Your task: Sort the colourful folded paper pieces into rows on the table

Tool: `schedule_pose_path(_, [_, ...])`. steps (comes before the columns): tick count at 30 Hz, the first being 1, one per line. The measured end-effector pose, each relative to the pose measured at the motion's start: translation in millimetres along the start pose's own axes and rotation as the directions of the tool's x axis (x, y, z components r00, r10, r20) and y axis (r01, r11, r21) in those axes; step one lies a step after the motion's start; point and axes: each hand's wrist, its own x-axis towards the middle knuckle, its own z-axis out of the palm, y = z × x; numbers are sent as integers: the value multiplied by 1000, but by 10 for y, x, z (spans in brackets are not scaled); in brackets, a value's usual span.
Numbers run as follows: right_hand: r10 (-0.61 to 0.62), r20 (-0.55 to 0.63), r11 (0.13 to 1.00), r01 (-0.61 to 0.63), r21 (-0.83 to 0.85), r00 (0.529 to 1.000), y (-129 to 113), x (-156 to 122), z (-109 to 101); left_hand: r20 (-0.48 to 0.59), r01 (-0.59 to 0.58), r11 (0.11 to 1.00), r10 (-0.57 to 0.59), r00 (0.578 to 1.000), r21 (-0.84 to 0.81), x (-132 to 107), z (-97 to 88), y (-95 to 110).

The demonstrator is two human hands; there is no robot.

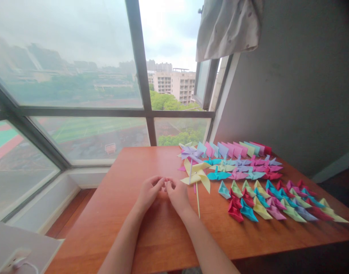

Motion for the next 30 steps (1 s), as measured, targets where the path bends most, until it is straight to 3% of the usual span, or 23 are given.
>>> schedule_pose_path(11, [-54,-44,985,47,-164,998,-11,-7,12,9,6,1000,-6,1000,-22,-1,-6,-46])
schedule_pose_path(21, [-73,-25,988,69,-140,997,32,-18,23,12,-3,1000,3,1000,-6,6,-6,-83])
schedule_pose_path(27, [-59,-25,992,56,-110,998,-4,-26,4,-41,-37,997,39,998,60,7,7,-91])
schedule_pose_path(30, [-72,-46,989,66,-134,996,-3,-23,7,-4,-56,994,57,998,99,3,20,-91])
